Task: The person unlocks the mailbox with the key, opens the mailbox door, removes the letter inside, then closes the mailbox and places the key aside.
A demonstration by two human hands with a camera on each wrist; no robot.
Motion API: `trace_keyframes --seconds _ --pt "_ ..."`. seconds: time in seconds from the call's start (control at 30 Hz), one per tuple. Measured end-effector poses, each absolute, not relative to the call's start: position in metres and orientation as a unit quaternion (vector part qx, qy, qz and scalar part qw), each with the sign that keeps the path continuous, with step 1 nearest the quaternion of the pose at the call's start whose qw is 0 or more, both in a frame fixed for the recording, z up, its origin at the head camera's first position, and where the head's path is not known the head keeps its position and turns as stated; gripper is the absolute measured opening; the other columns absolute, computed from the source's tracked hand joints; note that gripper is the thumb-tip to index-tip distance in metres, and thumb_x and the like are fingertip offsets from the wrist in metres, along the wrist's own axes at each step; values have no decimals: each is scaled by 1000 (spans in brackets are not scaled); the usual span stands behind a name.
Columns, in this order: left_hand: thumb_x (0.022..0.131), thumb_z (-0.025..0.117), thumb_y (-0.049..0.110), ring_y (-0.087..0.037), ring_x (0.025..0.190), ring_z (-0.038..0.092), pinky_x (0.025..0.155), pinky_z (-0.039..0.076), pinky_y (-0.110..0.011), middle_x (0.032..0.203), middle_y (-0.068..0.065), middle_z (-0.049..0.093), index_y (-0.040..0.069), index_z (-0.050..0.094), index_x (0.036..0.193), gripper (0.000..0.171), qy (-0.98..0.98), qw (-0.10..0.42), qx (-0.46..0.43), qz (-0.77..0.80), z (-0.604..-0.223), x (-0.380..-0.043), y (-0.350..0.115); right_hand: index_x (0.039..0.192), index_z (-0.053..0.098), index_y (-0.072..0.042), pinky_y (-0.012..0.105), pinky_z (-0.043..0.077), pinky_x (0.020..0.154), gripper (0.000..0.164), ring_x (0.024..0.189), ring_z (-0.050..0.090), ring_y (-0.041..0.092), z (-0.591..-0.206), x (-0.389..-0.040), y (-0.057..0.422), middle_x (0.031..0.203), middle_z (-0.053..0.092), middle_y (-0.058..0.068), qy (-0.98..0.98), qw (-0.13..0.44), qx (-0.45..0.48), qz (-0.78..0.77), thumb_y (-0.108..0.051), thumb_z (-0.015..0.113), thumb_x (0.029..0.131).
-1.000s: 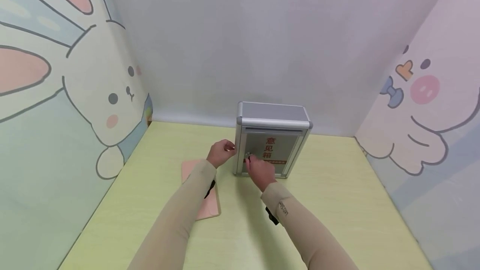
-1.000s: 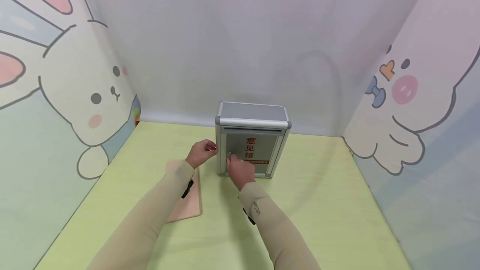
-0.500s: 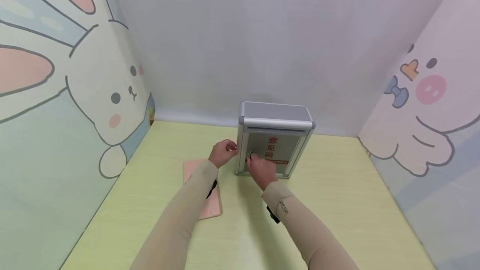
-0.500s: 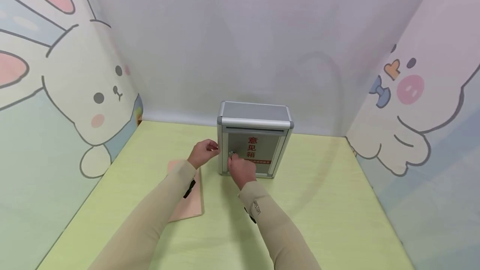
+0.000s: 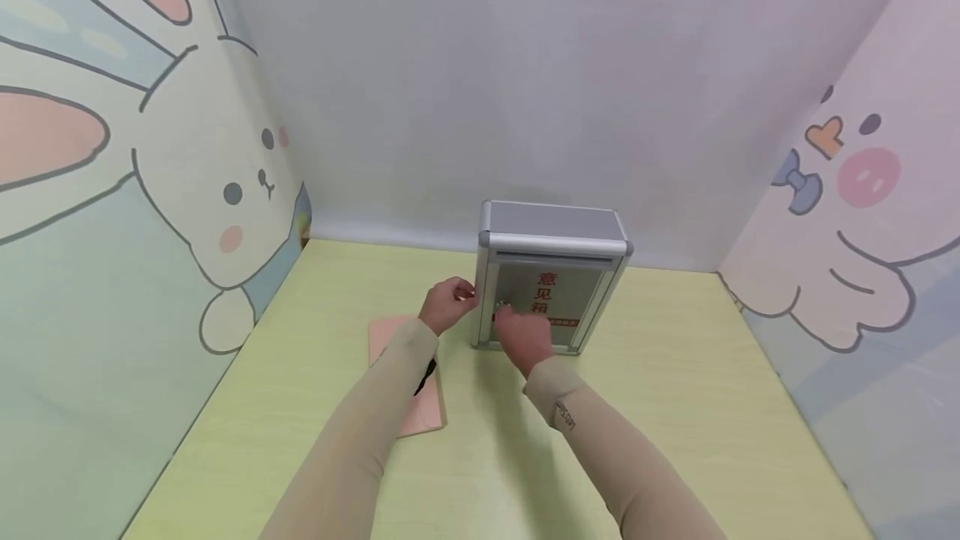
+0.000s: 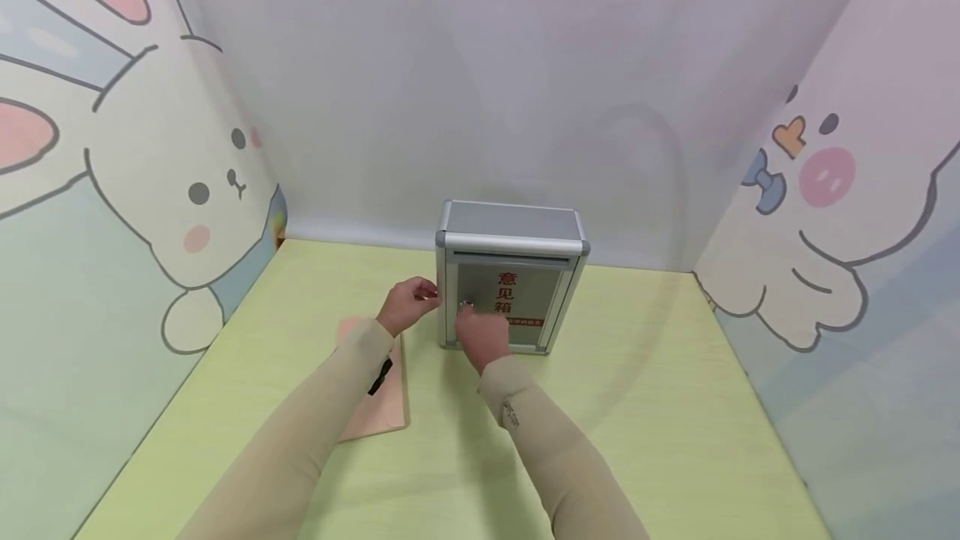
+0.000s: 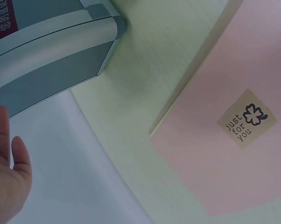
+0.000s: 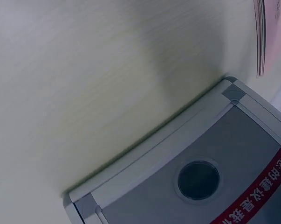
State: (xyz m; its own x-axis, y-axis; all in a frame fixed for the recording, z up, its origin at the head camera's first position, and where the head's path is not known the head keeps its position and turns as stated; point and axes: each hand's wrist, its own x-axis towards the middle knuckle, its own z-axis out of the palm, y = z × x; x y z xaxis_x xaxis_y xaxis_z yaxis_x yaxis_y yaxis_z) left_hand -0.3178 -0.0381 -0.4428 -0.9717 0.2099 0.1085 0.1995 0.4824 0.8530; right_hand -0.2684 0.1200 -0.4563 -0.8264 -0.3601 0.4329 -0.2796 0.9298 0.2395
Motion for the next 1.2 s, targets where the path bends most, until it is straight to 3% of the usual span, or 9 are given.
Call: trace_keyframes --seconds 0.13,0.33,0.63,0.9,1.07,1.2 --pt "87 68 6 -28 88 63 78 52 -39 97 -15 69 -2 64 99 14 861 4 117 495 -444 -319 -39 67 55 -9 25 38 38 21 41 29 7 -449 -267 117 46 35 -6 -938 244 198 -145 -5 67 84" --pt "88 68 7 -27 87 63 76 52 -38 96 -14 69 -1 64 98 13 858 6 114 501 -448 -321 -39 57 46 -15 21 37 40 33 42 31 4 -446 -267 114 45 38 -7 -890 276 231 -280 -10 70 80" --pt "88 68 7 -28 87 63 76 52 -38 96 -15 68 -2 64 98 14 858 -1 118 499 -446 -320 -38 58 50 -17 21 35 41 24 41 32 5 -447 -269 114 46 41 -7 -851 338 269 -299 -9 69 72" --pt "88 67 6 -29 89 63 76 52 -38 97 -16 68 -2 63 98 14 863 2 124 490 -444 -318 -38 59 48 -19 20 33 41 25 41 34 3 -450 -270 113 48 40 -9 -826 341 292 -340 -11 66 76" --pt "88 66 6 -28 90 64 77 52 -38 97 -16 68 -3 63 98 14 864 1 129 487 -443 -317 -38 59 49 -18 22 33 38 27 40 29 4 -448 -272 118 44 37 -7 -845 366 280 -271 -9 70 73" --pt "89 66 7 -28 91 63 79 51 -39 98 -15 68 -2 64 99 14 864 5 124 487 -442 -317 -38 61 49 -15 23 25 35 34 40 20 6 -448 -270 124 43 24 -7 -900 359 207 -135 -27 75 79"
